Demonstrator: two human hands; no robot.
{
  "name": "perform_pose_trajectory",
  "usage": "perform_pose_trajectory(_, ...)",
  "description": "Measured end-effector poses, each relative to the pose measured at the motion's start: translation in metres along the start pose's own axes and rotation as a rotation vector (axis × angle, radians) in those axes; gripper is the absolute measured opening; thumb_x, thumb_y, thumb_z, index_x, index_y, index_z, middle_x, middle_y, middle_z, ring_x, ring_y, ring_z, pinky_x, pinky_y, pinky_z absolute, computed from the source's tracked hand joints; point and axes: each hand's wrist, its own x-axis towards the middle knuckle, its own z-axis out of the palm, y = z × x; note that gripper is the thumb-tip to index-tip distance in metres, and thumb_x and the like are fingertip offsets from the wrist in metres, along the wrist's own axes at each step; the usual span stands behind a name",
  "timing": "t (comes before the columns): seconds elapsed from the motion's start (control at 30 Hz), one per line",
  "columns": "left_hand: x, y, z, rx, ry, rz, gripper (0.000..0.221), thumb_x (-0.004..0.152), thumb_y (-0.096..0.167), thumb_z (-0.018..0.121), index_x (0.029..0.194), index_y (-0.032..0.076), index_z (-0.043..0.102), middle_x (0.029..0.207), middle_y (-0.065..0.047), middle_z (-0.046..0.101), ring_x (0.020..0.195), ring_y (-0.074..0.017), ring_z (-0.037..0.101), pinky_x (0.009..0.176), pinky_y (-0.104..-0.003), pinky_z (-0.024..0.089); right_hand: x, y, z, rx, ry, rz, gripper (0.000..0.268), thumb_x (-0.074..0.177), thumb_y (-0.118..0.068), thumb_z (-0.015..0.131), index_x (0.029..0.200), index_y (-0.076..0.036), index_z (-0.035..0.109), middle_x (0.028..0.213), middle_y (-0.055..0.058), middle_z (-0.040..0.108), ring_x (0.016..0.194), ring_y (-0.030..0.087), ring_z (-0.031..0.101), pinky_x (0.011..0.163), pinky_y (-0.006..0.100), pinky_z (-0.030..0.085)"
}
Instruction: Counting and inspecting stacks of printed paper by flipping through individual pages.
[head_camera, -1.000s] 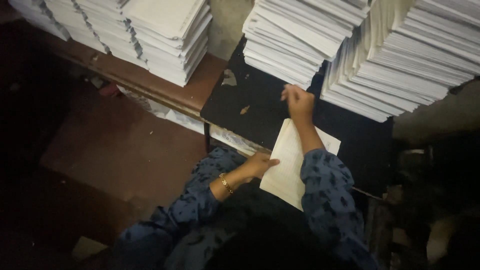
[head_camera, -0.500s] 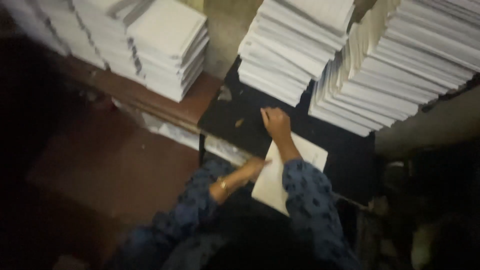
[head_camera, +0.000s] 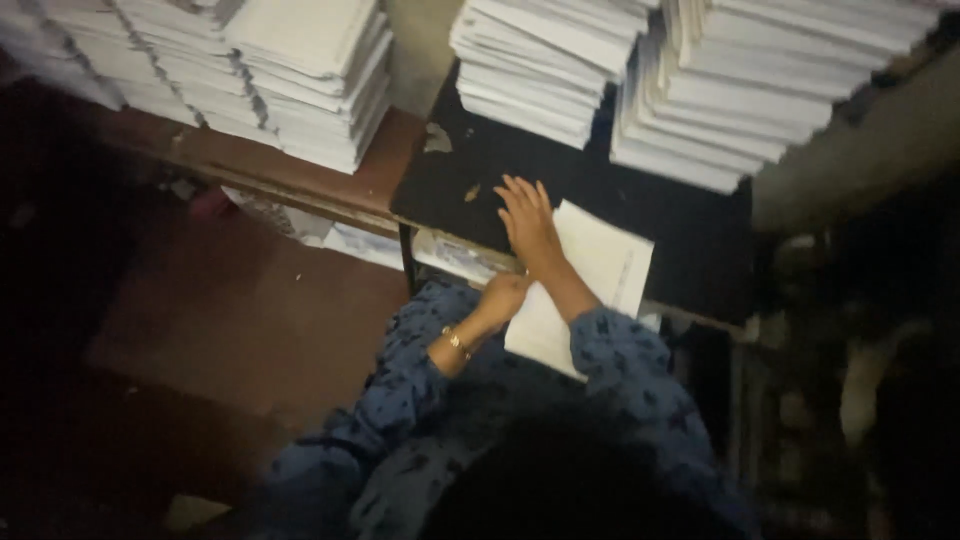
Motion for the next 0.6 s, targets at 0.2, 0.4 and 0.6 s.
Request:
perform_pose_trajectory(0.2,-0.012,0.001,0.008,-0.221,0.024,0.010,0.043,0.098,0.043,0.062,0.097,0.003,0.079,0.094,-0.021,0.075,0.101,-0.0380,0.072,0.080,-0.051,0.055,0.001,-0.017,-0.017,0.299,-0.264,0.179,0.050,0.109,-0.019,0.049,0.155,-0.003,0.035,0.159,0.030,0.030,0.146,0.050,0.026,0.119,0.065,0.019)
perform_pose_trajectory(0.4,-0.016,0.021,-0.010,-0.031,-0.098,-0.031,0.056,0.101,0.055,0.058,0.112,0.003,0.077,0.111,-0.021,0.074,0.113,-0.0376,0.068,0.089,-0.050,0.054,-0.006,0.005,-0.051,0.550,-0.007,0.400,0.055,0.108,-0.016,0.052,0.159,-0.011,0.031,0.160,0.012,0.038,0.152,0.035,0.021,0.124,0.052,0.010)
perform_pose_trajectory(0.6,-0.034,0.041,-0.028,-0.393,-0.125,-0.205,0.061,0.097,0.042,0.071,0.130,-0.009,0.063,0.130,-0.030,0.065,0.122,-0.0396,0.064,0.096,-0.051,0.054,-0.138,0.031,-0.173,-0.017,0.373,0.977,0.009,0.097,-0.027,0.077,0.102,-0.020,0.076,0.102,0.002,0.076,0.098,0.023,0.072,0.086,0.035,0.056)
